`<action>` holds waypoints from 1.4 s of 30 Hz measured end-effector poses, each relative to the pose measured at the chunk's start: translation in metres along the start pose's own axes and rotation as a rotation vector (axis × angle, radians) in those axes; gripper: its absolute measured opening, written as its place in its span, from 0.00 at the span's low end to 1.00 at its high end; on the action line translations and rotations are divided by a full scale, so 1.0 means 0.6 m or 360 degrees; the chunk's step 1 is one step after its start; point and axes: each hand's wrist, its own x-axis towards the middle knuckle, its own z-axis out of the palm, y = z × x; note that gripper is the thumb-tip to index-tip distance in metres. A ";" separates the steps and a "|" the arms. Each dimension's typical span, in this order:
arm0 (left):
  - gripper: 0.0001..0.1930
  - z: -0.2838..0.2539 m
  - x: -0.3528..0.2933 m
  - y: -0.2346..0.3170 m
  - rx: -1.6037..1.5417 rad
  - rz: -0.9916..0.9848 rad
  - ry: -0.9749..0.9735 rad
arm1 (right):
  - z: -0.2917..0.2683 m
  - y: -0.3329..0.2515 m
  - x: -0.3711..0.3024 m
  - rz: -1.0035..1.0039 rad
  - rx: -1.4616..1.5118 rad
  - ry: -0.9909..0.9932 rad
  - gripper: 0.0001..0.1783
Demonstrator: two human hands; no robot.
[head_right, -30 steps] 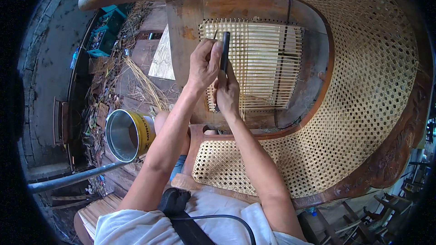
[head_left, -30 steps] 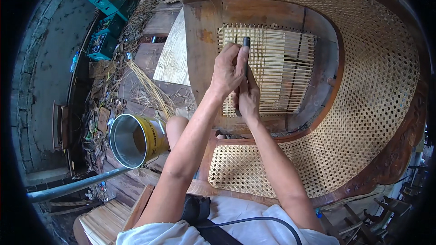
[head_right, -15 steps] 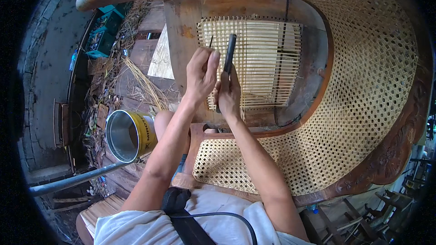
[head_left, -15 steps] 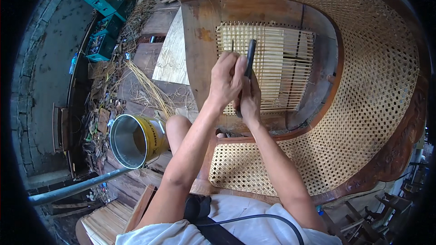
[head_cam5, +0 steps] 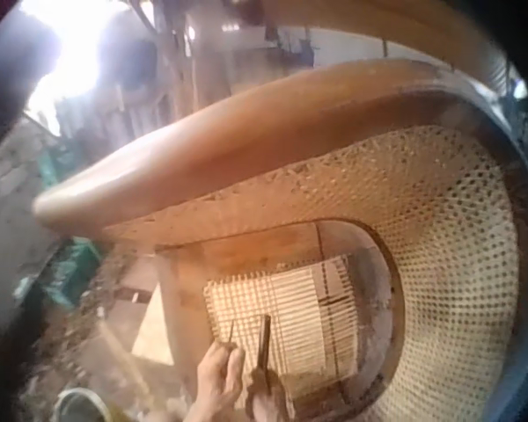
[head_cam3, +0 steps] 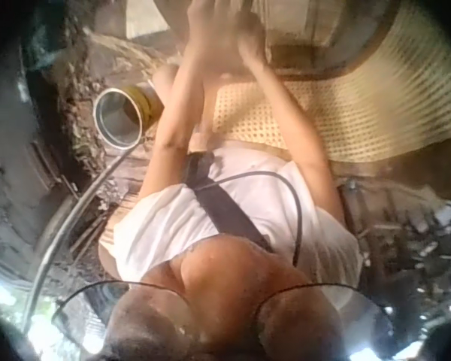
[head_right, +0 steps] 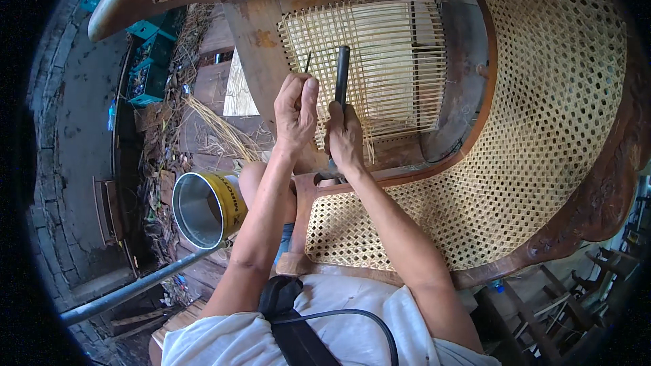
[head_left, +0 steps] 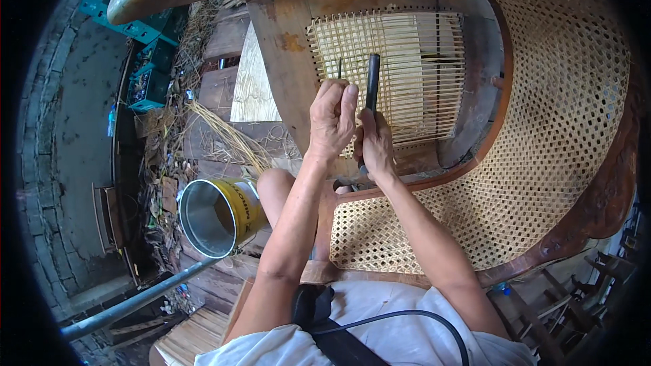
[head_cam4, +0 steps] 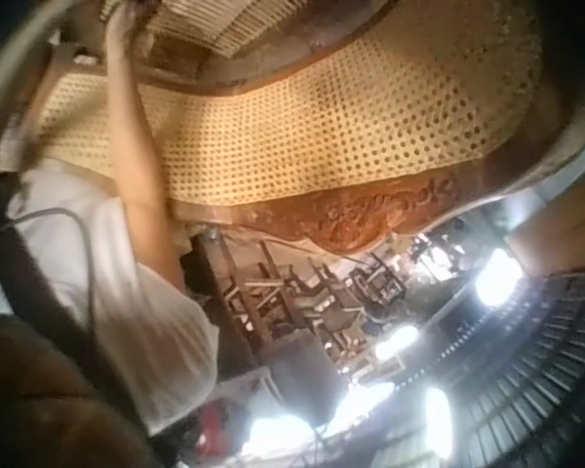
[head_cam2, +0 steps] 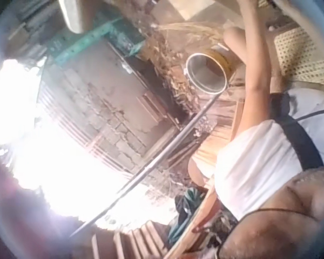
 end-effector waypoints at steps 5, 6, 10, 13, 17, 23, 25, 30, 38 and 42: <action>0.11 0.012 0.024 -0.013 0.0032 0.0016 0.0017 | 0.008 -0.003 0.022 -0.0096 0.0031 -0.0016 0.20; 0.11 0.014 0.024 -0.011 0.0053 0.0024 0.0019 | 0.010 0.005 0.027 -0.0146 0.0013 -0.0011 0.20; 0.12 0.018 0.025 -0.010 0.0066 0.0088 0.0029 | 0.002 0.049 0.036 -0.0340 -0.0355 -0.0224 0.22; 0.14 0.011 0.032 0.004 0.0047 0.0117 0.0057 | -0.005 0.032 0.024 -0.0199 -0.0172 -0.0212 0.23; 0.13 0.007 0.041 -0.007 0.0093 -0.0055 0.0029 | 0.010 0.010 0.036 -0.0177 -0.0118 -0.0169 0.23; 0.12 0.017 0.037 -0.008 0.0012 -0.0017 0.0062 | 0.019 0.036 0.036 -0.0252 -0.0186 -0.0364 0.23; 0.12 0.008 0.016 0.000 0.0029 -0.0024 0.0013 | 0.008 0.029 0.021 -0.0227 -0.0258 -0.0247 0.23; 0.08 0.015 -0.027 0.001 -0.0003 0.0045 0.0032 | -0.029 0.031 0.000 -0.0051 -0.0280 -0.0147 0.23; 0.08 0.017 -0.029 -0.012 -0.0027 0.0037 0.0099 | -0.012 0.018 0.002 0.0017 0.0061 -0.0131 0.20; 0.08 0.018 -0.021 -0.014 -0.0045 -0.0105 0.0068 | -0.005 0.043 0.017 -0.0091 -0.0108 -0.0269 0.20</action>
